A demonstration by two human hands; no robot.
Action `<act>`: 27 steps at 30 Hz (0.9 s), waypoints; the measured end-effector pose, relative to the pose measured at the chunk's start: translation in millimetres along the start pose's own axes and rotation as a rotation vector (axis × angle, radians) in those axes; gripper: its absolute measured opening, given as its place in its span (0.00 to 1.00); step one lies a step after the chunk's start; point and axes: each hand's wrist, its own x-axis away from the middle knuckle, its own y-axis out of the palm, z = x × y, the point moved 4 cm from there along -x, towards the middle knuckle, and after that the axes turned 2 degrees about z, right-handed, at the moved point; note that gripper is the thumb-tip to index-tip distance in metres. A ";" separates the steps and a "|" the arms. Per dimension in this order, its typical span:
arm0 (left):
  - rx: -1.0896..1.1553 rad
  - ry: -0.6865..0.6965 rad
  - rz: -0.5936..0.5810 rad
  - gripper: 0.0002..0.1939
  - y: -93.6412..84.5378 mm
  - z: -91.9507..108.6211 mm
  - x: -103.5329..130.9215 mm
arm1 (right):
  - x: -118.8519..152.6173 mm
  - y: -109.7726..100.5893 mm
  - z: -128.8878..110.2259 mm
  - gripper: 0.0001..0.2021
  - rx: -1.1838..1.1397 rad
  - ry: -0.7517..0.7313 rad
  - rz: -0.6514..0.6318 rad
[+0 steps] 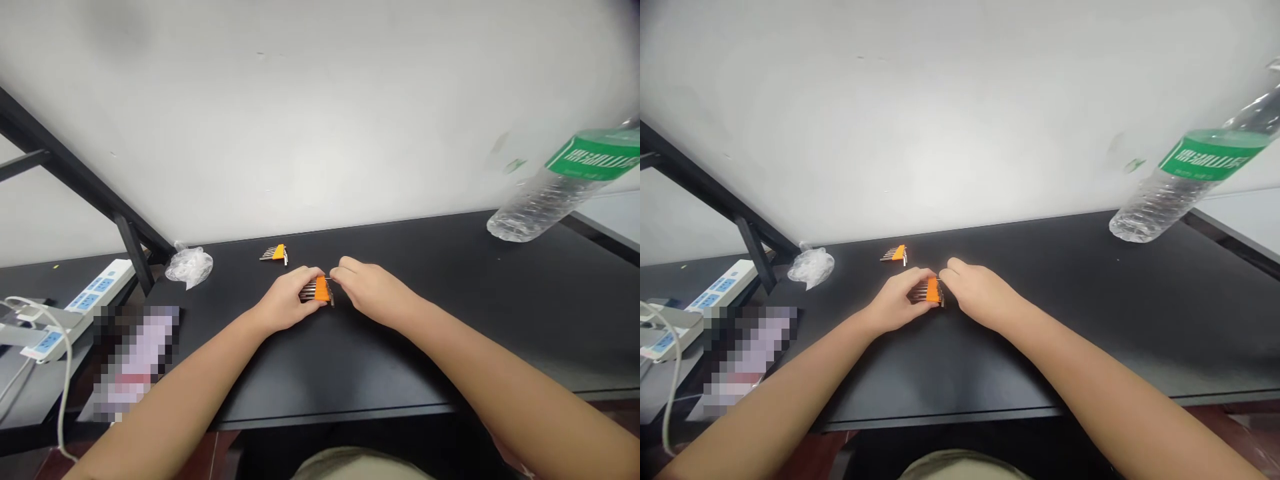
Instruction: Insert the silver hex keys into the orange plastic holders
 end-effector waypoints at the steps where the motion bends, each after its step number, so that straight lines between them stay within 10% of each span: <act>1: -0.015 0.002 0.005 0.18 0.1 0.5 -0.3 | -1.1 2.0 -0.5 0.11 -0.022 0.008 0.011; 10: 0.057 0.046 0.053 0.17 6.4 10.7 -1.4 | -14.0 6.2 -13.6 0.02 -0.557 0.117 0.257; 18: 0.095 0.070 0.034 0.18 14.9 17.4 -0.6 | -16.8 15.7 -23.5 0.21 -0.757 0.176 0.282; 27: -0.067 0.033 0.133 0.21 5.5 -2.6 -3.0 | -13.7 31.6 6.2 0.13 -0.745 0.335 0.038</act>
